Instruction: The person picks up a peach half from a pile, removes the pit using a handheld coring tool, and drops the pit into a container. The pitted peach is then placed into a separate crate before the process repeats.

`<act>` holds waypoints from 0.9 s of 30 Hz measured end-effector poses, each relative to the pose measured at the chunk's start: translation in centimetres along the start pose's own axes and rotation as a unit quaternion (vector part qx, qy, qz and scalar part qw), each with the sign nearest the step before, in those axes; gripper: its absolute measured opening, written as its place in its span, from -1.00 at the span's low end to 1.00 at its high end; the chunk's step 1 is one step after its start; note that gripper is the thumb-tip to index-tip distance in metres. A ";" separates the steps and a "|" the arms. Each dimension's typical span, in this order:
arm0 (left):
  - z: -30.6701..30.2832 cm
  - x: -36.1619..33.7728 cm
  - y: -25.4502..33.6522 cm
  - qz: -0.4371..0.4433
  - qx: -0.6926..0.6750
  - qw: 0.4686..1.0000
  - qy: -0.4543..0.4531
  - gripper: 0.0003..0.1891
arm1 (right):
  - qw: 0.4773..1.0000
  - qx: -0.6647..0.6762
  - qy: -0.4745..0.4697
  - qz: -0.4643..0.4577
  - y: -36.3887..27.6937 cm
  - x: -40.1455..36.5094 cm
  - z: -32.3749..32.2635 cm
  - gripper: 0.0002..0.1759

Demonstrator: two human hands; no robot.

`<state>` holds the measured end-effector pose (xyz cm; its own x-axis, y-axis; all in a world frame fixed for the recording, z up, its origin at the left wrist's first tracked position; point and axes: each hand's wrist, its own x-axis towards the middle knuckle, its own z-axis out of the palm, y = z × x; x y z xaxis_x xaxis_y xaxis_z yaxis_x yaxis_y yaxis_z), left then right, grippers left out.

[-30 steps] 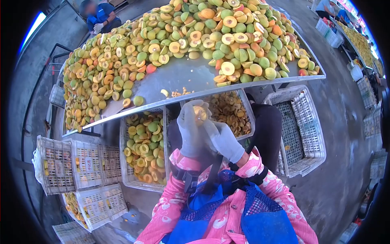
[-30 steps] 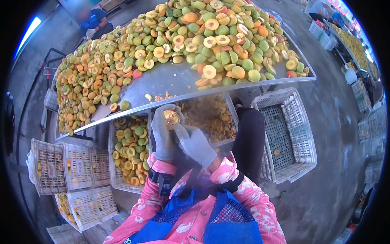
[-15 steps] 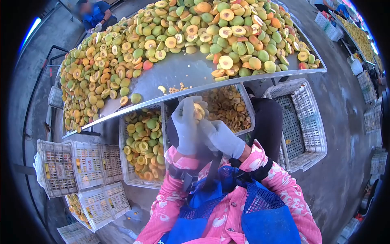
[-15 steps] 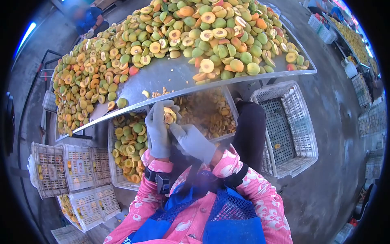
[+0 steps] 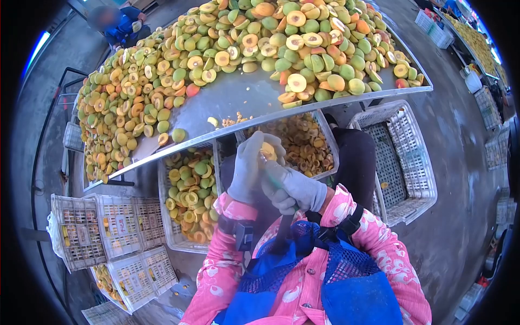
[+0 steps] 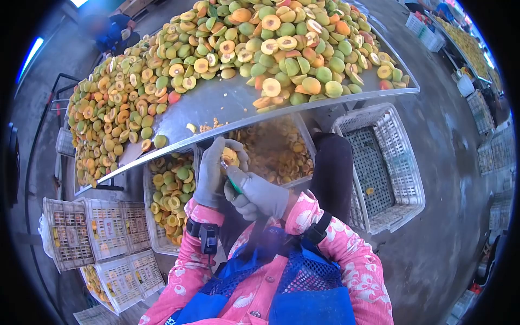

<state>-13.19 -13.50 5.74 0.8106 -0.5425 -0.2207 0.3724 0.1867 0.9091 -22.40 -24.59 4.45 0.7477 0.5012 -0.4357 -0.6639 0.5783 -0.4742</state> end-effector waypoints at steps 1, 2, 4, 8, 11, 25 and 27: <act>-0.2 0.2 -0.2 -0.041 -0.051 0.998 -0.016 -0.61 | 0.997 0.033 -0.064 0.001 0.1 0.2 -0.5 -0.42; -0.1 0.2 -0.3 -0.043 -0.051 0.998 -0.015 -0.61 | 0.989 0.068 -0.128 0.002 0.4 0.4 -0.8 -0.40; 0.6 0.3 -0.2 0.043 0.008 0.999 -0.021 -0.61 | 0.983 0.093 -0.158 0.008 0.3 0.7 -1.1 -0.39; 0.2 1.6 -2.0 0.098 0.063 0.993 -0.013 -0.61 | 0.940 0.218 -0.261 0.024 1.4 2.4 -2.8 -0.38; -2.9 3.1 -5.5 -0.003 -0.260 0.961 0.094 -0.54 | 0.961 0.169 -0.218 -0.033 2.0 3.2 -3.1 -0.35; -1.6 20.5 -5.3 0.410 0.685 0.595 0.092 -0.58 | 0.918 -0.089 0.338 -0.190 -0.4 2.7 -11.8 -0.61; 3.4 23.0 -5.1 0.353 0.705 0.606 0.108 -0.56 | 0.896 -0.119 0.377 -0.202 0.1 1.9 -13.1 -0.62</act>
<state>2.03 -29.72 -2.79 0.6396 -0.5872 0.4961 -0.7344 -0.6574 0.1686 -21.23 -32.06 -6.42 0.7654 -0.3472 -0.5419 -0.3920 0.4163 -0.8204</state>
